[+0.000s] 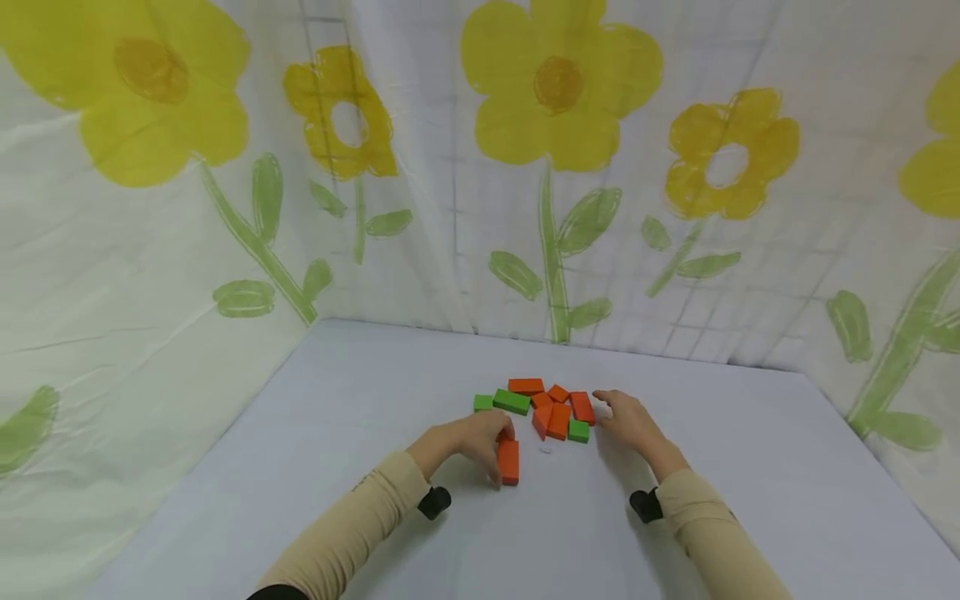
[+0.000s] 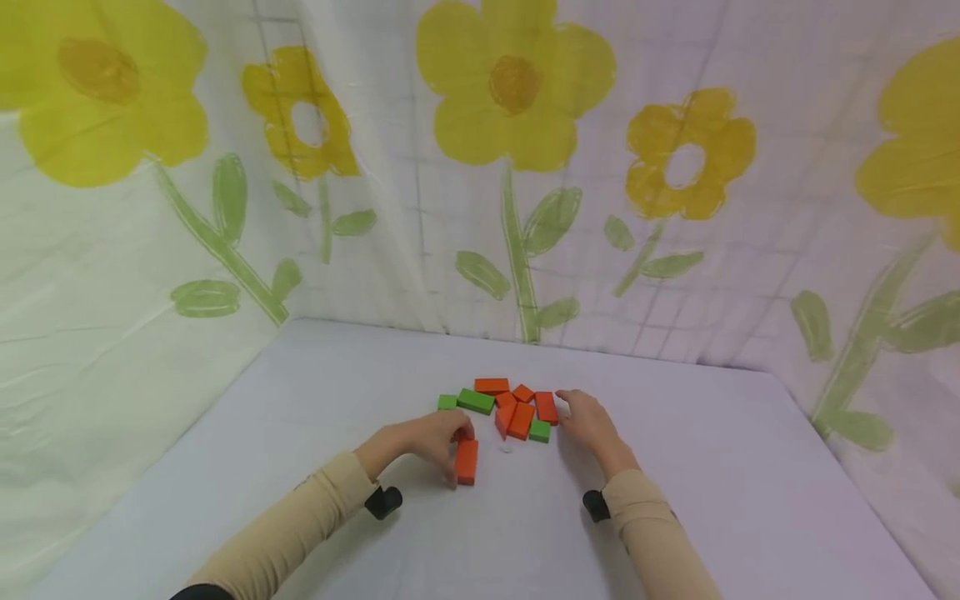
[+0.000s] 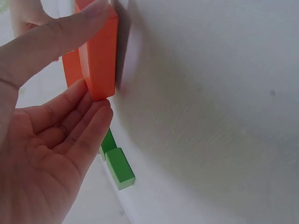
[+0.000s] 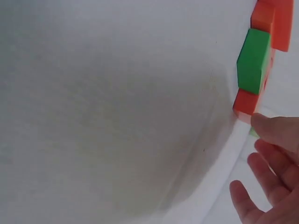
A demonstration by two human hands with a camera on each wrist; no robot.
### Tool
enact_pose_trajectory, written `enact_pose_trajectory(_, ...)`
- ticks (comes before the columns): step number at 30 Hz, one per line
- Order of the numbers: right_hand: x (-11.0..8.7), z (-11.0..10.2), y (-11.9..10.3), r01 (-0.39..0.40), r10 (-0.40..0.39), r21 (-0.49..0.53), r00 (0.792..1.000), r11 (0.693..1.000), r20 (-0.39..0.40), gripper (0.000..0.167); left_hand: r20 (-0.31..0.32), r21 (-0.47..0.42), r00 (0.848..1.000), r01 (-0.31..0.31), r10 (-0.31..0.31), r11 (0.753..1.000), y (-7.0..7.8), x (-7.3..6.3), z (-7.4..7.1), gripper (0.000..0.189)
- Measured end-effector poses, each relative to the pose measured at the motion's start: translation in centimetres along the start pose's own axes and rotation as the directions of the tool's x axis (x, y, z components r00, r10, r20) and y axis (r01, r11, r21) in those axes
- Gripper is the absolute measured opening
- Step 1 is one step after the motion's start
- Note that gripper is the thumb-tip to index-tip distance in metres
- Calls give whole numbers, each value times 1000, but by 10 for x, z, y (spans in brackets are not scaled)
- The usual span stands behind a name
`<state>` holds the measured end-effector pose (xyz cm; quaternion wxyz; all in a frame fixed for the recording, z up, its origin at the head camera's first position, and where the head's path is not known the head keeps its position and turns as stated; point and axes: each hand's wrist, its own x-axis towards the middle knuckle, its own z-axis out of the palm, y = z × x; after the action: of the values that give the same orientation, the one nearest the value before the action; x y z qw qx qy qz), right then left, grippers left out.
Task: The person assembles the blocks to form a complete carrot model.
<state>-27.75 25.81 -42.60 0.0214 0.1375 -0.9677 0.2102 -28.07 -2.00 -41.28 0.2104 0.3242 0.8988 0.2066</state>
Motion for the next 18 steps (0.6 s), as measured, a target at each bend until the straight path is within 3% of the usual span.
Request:
enact_pose_trajectory(4,8,3,-1,72,-69,-63,997,995,42,44,0,-7,1000,-18,18,1000,-1,1,3,56)
enact_pose_trajectory(7,13,5,-3,79,-73,-68,994,995,77,47,-7,-10,1000,-14,14,1000,0,1,3,58)
enact_pose_trajectory(14,23,3,-8,-3,19,-75,977,997,213,58,-23,-43,1000,-9,8,999,-2,1,1,51)
enact_pose_trajectory(18,26,4,-9,-43,59,-72,972,996,226,60,-25,-33,1000,-16,15,999,-3,1,2,46)
